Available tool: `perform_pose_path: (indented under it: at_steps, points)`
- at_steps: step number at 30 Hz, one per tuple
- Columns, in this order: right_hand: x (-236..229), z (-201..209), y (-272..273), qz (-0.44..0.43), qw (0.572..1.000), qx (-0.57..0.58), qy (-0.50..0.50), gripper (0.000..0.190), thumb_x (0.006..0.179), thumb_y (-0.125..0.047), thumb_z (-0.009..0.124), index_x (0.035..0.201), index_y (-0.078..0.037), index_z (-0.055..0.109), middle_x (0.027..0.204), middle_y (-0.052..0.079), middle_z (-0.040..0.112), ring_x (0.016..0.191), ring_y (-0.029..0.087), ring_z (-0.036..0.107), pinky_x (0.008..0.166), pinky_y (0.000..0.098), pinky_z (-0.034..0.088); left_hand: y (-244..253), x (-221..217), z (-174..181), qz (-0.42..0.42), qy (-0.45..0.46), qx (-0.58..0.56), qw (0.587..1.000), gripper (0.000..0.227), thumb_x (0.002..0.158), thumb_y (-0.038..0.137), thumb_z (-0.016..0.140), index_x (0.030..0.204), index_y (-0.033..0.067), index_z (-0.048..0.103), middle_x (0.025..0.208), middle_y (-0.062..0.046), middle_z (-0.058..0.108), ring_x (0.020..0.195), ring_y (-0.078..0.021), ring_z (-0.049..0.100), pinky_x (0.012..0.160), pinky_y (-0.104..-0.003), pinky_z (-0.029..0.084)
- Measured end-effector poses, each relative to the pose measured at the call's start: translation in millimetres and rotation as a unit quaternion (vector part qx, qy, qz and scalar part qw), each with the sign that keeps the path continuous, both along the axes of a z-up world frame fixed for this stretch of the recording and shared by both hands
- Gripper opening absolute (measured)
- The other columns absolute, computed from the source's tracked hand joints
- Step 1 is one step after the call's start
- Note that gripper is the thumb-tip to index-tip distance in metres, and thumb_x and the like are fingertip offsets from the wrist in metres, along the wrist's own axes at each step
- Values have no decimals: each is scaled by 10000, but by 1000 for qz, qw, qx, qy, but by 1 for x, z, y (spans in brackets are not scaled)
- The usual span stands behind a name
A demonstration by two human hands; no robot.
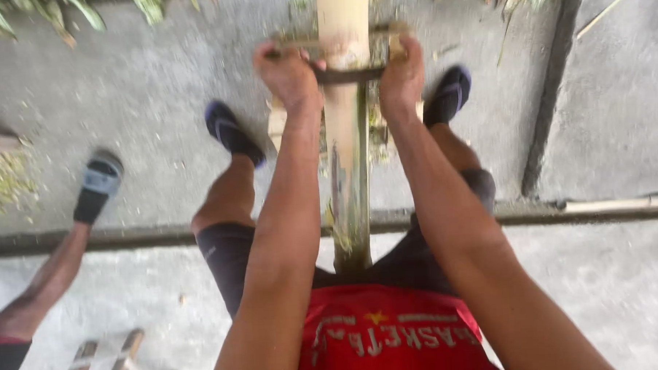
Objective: Shaving the outer layer of a bamboo stalk using a curved blade.
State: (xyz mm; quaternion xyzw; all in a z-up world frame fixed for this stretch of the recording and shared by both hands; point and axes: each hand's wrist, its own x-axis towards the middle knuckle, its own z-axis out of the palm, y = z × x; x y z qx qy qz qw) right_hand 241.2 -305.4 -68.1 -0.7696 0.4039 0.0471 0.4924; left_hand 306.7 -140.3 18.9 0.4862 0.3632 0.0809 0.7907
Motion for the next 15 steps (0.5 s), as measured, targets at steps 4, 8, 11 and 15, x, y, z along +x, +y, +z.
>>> perform_pose_path:
  at_steps: [4, 8, 11, 15]
  points:
    - [21, -6, 3, 27, 991, -95, -93, 403, 982, 31, 418, 1310, -91, 617, 1081, 127, 694, 792, 186, 693, 583, 298, 604, 1, -3, 19, 1, 64, -17, 998, 346, 908, -115, 461, 1202, 50, 380, 971, -132, 489, 596, -168, 517, 425, -354, 522]
    - [-1, -11, 0, -100, 986, 128, -44, 440, 1024, 69, 425, 1385, -63, 637, 1122, 417, 647, 741, 329, 572, 556, 477, 460, -6, 9, 5, -33, 3, 26, 999, 309, 925, -122, 454, 1202, 3, 394, 885, -177, 519, 565, -191, 515, 428, -352, 513]
    - [6, -59, -13, 63, 982, -133, -119, 361, 993, -16, 454, 1305, -33, 634, 1214, 224, 696, 1050, 343, 688, 821, 442, 588, 5, -19, -6, -3, 13, 4, 1000, 280, 913, -105, 465, 1143, 12, 355, 898, -101, 526, 587, -166, 525, 388, -386, 497]
    - [-80, -58, -1, 112, 985, -95, -94, 413, 1014, -12, 360, 1326, -10, 631, 1309, 241, 657, 1186, 361, 631, 958, 466, 519, 7, -36, -45, 66, -35, -52, 996, 264, 937, -47, 505, 1158, 47, 394, 769, -78, 466, 535, -149, 478, 359, -351, 449]
